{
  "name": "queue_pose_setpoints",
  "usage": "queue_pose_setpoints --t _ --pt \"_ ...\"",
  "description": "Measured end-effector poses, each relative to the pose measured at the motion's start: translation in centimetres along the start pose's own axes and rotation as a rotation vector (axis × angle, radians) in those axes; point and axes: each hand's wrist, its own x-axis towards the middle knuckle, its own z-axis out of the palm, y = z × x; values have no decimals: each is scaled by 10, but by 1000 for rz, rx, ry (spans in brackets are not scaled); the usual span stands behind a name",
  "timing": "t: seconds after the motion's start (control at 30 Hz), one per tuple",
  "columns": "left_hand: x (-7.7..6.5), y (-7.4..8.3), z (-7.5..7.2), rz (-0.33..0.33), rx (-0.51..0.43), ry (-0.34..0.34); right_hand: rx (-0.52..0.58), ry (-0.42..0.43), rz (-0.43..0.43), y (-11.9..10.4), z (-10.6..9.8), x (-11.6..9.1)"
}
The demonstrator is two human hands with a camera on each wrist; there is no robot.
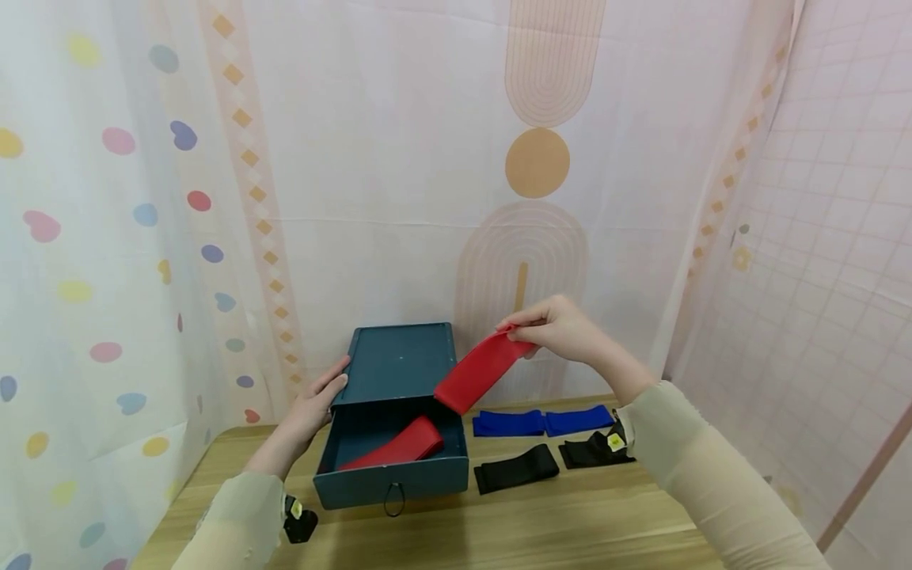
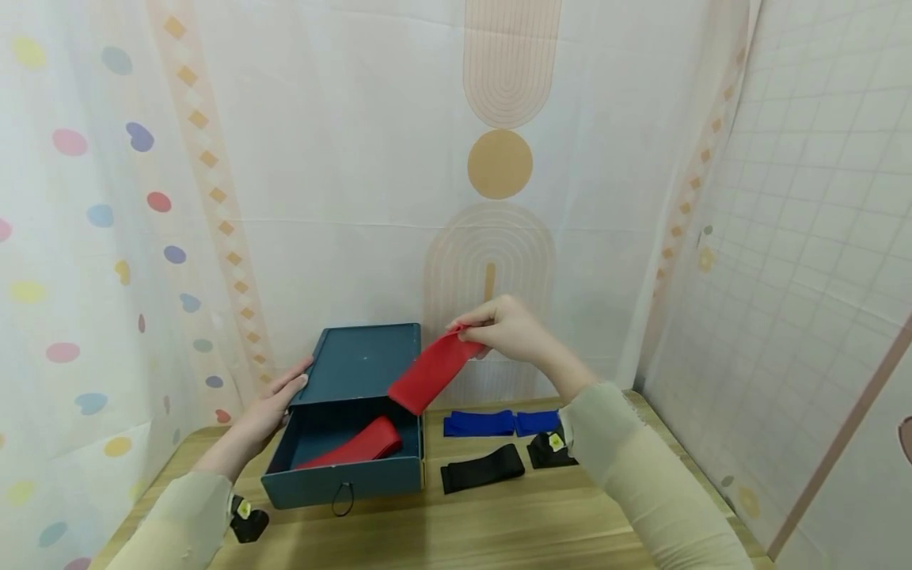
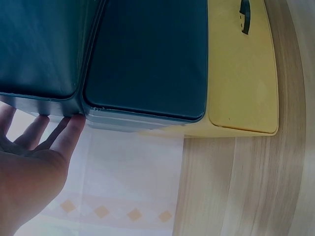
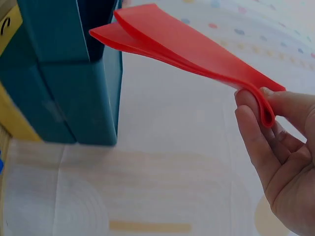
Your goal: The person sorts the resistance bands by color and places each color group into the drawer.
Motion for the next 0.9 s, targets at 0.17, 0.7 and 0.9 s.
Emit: queue_pose_setpoints --t 0.17,0.7,0.9 --pt "0 0 0 1 2 4 37 -16 -24 -6 17 9" --pt "0 2 5 -7 -11 -4 155 -65 -55 -21 84 30" --pt "1 1 4 -9 -6 -11 274 -61 -25 -21 111 33"
